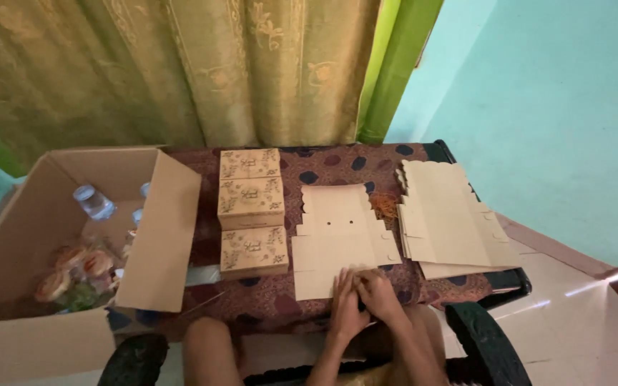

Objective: The person assembles cardboard food boxes by folding and interlocking the tabs, then stacks them on a table.

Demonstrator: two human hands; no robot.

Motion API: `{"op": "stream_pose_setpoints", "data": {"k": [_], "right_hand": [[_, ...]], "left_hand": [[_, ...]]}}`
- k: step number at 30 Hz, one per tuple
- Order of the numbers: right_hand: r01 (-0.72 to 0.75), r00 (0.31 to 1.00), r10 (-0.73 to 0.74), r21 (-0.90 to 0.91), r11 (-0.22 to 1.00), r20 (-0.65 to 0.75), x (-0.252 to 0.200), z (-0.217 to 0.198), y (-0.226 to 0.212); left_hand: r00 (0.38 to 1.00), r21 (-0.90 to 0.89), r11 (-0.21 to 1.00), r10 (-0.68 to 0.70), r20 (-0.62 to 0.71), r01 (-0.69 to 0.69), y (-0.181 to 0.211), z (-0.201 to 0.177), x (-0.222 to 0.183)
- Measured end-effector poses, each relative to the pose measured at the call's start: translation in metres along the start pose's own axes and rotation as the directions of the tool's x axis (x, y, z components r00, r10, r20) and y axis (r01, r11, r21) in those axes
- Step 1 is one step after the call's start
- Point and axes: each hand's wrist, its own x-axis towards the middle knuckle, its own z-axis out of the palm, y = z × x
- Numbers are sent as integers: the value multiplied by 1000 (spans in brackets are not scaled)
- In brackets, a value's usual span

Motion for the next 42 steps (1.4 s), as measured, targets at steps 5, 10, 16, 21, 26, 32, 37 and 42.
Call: {"op": "stream_pose_setpoints", "data": {"k": [5,10,16,21,26,32,37,42], "right_hand": [[-95,995,95,-11,995,-23,6,17,15],[53,978,-87,-176,983,-191,4,44,17],[-184,981,121,-523,832,-152,1,56,-6],[-182,980,103,-540,822,-173,1,57,-3],[-200,979,155,-489,849,-132,2,55,2],[-196,966,167,-136,971,-198,3,31,-10],[-357,927,352,-17,934,-132,10,17,-27],[-258,965,260,-333,907,-40,1,46,9]], "left_hand": [[981,-123,990,-95,-168,74,-7,-8,-18],[880,273,887,-243,-409,372,-28,-41,-54],[815,393,753,-318,-484,527,-30,-53,-63],[822,181,885,-298,-486,428,-18,-49,-57],[916,35,982,-162,-367,188,13,-54,-50],[991,156,985,-59,-119,78,19,-55,-51],[999,259,965,-41,-33,49,11,-51,-55],[989,344,930,-145,30,126,6,-43,-57]]}}
